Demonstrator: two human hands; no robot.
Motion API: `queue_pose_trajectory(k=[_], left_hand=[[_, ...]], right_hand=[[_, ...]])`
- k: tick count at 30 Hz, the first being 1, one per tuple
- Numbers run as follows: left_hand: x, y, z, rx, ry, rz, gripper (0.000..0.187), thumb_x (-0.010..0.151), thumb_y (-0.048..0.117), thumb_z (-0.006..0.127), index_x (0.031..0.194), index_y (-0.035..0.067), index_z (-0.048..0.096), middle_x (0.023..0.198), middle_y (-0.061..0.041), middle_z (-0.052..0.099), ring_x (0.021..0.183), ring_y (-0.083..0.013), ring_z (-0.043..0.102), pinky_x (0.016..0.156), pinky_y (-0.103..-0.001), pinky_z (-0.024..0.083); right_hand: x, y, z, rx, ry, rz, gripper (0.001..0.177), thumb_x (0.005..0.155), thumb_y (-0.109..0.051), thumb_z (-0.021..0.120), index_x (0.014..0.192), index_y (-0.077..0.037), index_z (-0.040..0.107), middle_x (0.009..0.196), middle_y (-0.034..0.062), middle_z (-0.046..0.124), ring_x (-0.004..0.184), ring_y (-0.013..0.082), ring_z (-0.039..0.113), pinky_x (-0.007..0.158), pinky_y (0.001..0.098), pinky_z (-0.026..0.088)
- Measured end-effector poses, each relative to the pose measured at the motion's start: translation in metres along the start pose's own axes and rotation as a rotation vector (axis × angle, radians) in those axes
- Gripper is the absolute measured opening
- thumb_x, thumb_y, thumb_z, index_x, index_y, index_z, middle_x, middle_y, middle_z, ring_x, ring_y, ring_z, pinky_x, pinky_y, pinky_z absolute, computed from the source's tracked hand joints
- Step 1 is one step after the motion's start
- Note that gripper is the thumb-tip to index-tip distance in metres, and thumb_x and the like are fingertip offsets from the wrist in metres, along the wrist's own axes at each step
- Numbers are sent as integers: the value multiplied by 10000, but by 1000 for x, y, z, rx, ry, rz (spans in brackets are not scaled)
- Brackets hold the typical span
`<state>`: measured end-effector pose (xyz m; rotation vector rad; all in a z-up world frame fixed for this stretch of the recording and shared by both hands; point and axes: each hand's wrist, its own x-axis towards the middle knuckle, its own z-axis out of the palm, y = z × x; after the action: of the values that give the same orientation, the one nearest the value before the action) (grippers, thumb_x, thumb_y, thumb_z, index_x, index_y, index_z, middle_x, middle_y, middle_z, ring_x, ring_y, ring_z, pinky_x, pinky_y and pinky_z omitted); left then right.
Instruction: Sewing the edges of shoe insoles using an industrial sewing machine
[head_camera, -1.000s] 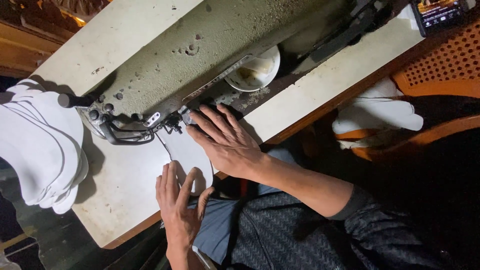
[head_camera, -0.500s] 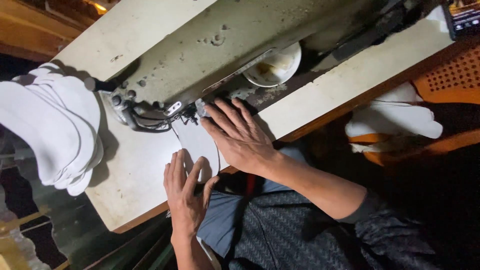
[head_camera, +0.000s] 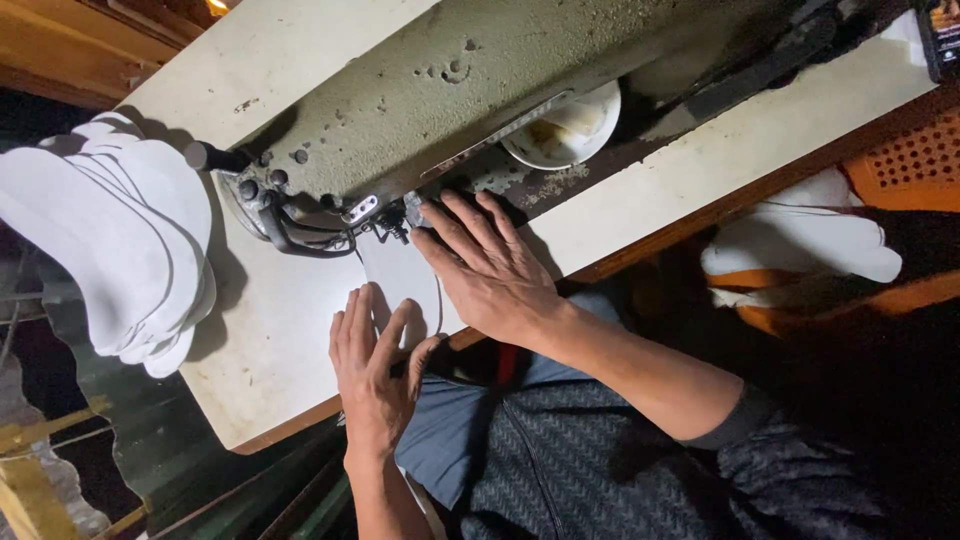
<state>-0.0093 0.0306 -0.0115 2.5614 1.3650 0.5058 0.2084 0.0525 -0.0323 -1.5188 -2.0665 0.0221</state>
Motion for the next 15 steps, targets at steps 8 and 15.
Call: queue_pose_trajectory(k=[8,15], left_hand=[[4,-3,3,7,34,11,510,925,378,752,1348,128,617,1549,-249,461,1469,-431,432,1185,-617,348],[8,-4,2,8,24,2,490,936,378,737,1342,128,623,1564,-229,446,1475,-408,425,1192,-613,348]], right_hand=[[1,-1,-2,-40,43,-8,388,1009,-176,572,1384,-98,631,1535,130,515,1442,343,439,1232,527,275],[1,1,0,8,22,-4,393,1014,-175,582,1395,-83,618,1556,142,482,1450,356,426,1230,554,274]])
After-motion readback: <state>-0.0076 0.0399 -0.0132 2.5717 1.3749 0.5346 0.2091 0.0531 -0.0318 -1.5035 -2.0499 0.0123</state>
